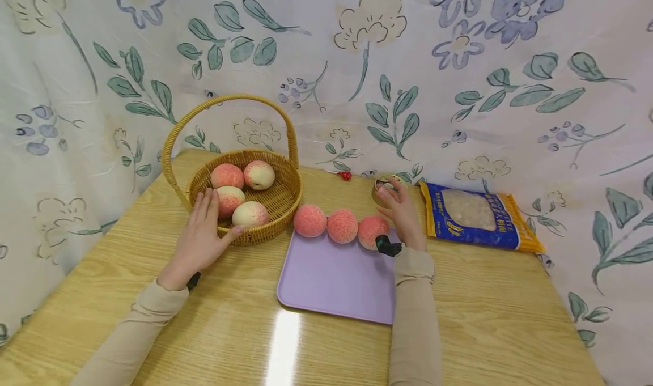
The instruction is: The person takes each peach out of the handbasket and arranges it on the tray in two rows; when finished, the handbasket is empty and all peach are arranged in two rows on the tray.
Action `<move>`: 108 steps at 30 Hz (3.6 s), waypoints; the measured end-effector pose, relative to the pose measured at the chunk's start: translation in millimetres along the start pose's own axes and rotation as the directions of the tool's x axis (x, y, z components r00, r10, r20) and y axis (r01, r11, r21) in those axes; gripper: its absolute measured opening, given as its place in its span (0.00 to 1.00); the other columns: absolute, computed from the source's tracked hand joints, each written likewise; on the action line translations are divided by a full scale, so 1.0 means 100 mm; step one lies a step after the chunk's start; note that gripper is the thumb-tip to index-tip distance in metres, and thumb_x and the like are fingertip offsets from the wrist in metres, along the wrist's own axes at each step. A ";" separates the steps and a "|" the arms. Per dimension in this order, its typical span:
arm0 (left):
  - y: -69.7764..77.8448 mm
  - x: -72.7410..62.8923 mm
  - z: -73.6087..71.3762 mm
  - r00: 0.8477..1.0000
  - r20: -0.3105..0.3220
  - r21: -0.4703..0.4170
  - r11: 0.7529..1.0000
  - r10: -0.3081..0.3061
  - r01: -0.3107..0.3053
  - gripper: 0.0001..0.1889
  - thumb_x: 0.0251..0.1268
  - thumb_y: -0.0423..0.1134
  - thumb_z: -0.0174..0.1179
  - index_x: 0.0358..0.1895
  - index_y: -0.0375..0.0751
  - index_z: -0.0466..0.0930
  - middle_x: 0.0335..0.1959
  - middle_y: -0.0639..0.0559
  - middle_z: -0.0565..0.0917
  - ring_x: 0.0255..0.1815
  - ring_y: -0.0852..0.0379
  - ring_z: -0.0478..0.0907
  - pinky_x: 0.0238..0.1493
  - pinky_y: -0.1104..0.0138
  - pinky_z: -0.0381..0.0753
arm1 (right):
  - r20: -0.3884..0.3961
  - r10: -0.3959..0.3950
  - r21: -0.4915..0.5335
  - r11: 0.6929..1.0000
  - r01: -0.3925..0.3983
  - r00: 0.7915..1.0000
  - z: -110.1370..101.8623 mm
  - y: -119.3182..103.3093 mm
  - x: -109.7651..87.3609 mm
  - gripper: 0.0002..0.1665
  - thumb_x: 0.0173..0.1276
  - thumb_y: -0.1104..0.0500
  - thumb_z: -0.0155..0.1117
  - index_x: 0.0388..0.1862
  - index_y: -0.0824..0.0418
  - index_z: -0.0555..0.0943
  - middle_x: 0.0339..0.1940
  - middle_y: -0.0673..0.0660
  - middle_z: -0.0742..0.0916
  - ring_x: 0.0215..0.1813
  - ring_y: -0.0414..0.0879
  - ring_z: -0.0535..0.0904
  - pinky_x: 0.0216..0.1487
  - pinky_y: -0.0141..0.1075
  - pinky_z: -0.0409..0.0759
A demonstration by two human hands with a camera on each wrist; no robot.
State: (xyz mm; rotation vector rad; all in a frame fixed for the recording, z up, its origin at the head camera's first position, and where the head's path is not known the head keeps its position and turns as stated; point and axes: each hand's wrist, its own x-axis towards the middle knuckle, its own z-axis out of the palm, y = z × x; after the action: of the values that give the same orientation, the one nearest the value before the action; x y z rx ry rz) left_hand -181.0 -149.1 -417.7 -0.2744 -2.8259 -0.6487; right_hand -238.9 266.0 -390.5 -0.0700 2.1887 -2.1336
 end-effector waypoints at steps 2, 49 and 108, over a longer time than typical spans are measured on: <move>0.00 0.00 0.00 1.000 0.006 -0.003 1.000 -0.006 0.006 0.55 0.65 0.67 0.51 0.76 0.28 0.37 0.78 0.30 0.42 0.79 0.33 0.38 0.75 0.41 0.48 | 0.036 -0.024 0.025 0.999 0.023 0.999 0.09 -0.07 0.07 0.40 0.78 0.50 0.47 0.80 0.57 0.44 0.77 0.68 0.61 0.76 0.61 0.59 0.71 0.50 0.68; -0.03 -0.02 -0.04 0.999 0.018 -0.013 0.999 -0.029 0.030 0.56 0.64 0.64 0.55 0.76 0.28 0.33 0.78 0.32 0.39 0.80 0.35 0.36 0.76 0.43 0.49 | 0.663 0.290 -0.431 0.901 0.036 0.690 2.25 -0.26 0.74 0.39 0.73 0.57 0.56 0.78 0.58 0.53 0.76 0.62 0.65 0.74 0.56 0.64 0.65 0.50 0.75; -0.04 0.04 0.00 1.000 0.004 -0.049 0.999 0.017 -0.017 0.56 0.66 0.69 0.47 0.75 0.26 0.33 0.78 0.30 0.38 0.79 0.31 0.35 0.78 0.45 0.41 | -0.019 0.021 0.137 0.990 -0.018 1.000 -0.13 -0.11 -0.13 0.52 0.70 0.72 0.48 0.80 0.41 0.36 0.80 0.62 0.49 0.68 0.54 0.61 0.45 0.30 0.80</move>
State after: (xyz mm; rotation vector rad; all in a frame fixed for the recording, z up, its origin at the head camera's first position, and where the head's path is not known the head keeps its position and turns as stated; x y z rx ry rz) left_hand -185.2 -151.8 -418.1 -0.3080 -2.8114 -0.7156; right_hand -227.2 279.7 -379.2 -0.0178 2.0379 -2.2764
